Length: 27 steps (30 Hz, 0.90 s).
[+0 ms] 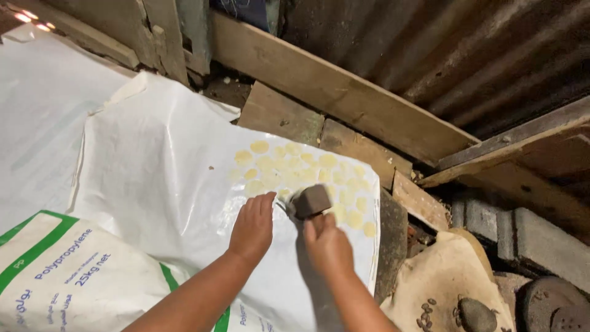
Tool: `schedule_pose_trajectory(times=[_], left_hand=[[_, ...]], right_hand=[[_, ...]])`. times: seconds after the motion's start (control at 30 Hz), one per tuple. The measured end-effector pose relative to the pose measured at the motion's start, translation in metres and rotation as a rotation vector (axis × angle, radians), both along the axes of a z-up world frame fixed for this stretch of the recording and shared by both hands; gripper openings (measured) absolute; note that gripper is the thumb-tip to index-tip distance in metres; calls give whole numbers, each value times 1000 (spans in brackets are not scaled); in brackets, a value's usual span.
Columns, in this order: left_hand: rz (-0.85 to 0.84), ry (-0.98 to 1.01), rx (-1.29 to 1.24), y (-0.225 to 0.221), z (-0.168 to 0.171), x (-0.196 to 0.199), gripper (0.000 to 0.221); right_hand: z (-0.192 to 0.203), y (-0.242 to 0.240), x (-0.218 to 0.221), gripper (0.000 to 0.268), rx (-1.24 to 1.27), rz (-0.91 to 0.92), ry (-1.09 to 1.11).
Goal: Crack nuts using a stone and flatten food items with a hammer on a stone base
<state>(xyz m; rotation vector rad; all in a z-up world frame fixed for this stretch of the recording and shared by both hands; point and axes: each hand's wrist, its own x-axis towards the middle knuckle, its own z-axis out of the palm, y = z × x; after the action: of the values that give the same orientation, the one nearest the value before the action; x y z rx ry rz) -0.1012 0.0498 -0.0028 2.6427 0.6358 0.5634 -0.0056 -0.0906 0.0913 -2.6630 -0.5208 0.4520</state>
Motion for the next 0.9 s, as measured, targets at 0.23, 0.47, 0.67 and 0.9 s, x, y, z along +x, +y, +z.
schedule_pose_trajectory(times=[0.23, 0.47, 0.67, 0.9], left_hand=[[109, -107, 148, -8, -8, -7, 40], [104, 106, 199, -2, -32, 10, 82], [112, 130, 256, 18, -50, 33, 79], [119, 151, 182, 50, -62, 55, 79]], right_hand=[[5, 0, 20, 47, -93, 59, 56], [-55, -27, -3, 39, -34, 2, -61], [-16, -56, -18, 36, -13, -8, 61], [3, -111, -26, 54, -67, 0, 238]])
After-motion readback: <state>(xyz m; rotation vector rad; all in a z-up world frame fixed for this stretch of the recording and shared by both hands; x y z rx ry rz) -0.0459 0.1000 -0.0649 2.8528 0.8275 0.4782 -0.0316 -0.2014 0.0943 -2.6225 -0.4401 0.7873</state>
